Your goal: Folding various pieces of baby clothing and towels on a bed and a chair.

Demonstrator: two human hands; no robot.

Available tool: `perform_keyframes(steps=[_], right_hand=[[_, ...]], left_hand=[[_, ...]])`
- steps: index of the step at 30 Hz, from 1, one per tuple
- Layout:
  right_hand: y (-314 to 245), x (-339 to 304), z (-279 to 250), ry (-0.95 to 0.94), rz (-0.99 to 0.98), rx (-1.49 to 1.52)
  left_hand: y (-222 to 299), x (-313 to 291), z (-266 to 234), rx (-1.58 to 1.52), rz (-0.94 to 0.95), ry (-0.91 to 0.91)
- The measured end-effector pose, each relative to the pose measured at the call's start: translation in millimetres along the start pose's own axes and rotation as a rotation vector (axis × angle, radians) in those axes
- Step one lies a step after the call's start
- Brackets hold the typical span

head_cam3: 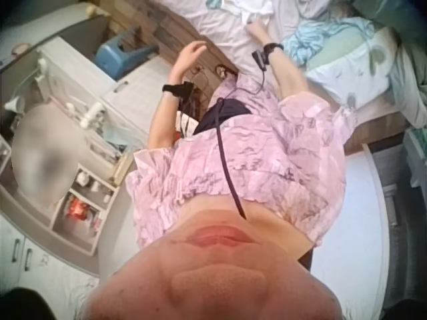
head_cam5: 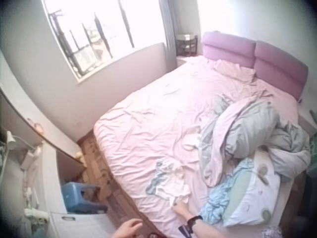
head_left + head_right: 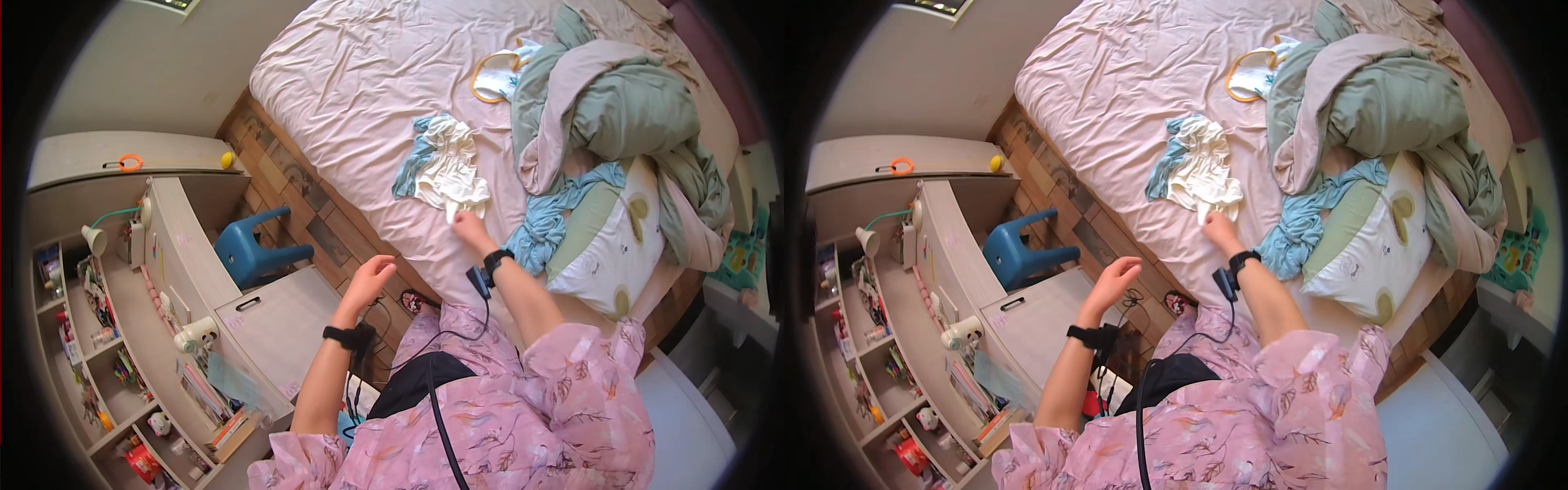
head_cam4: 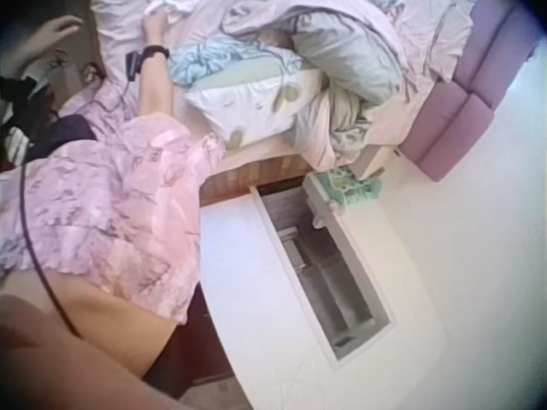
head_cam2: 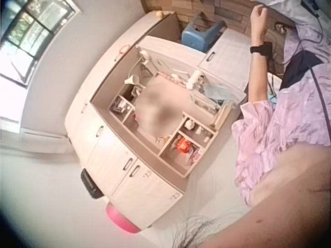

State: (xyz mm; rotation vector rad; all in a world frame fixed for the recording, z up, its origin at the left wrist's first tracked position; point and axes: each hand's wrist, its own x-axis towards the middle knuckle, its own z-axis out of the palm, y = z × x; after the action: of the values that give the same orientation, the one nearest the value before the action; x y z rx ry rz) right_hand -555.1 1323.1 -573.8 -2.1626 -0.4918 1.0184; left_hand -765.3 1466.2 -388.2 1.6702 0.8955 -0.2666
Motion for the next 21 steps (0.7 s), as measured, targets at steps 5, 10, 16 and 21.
perform_keyframes(steps=[5, 10, 16, 21], right_hand=[[-84, -75, -1, -0.451, -0.183, 0.404], [-92, -81, -28, 0.035, -0.140, 0.266], [-110, -49, -38, 0.599, -0.453, -0.063], [-79, 4, -87, 0.347, -0.224, 0.201]], left_hand=[[21, 36, 34, -0.473, -0.439, 0.031], [22, 57, 43, -0.259, -0.148, 0.101], [105, 10, 2, -0.204, 0.015, -0.132], [146, -26, -79, 0.329, 0.076, -0.119]])
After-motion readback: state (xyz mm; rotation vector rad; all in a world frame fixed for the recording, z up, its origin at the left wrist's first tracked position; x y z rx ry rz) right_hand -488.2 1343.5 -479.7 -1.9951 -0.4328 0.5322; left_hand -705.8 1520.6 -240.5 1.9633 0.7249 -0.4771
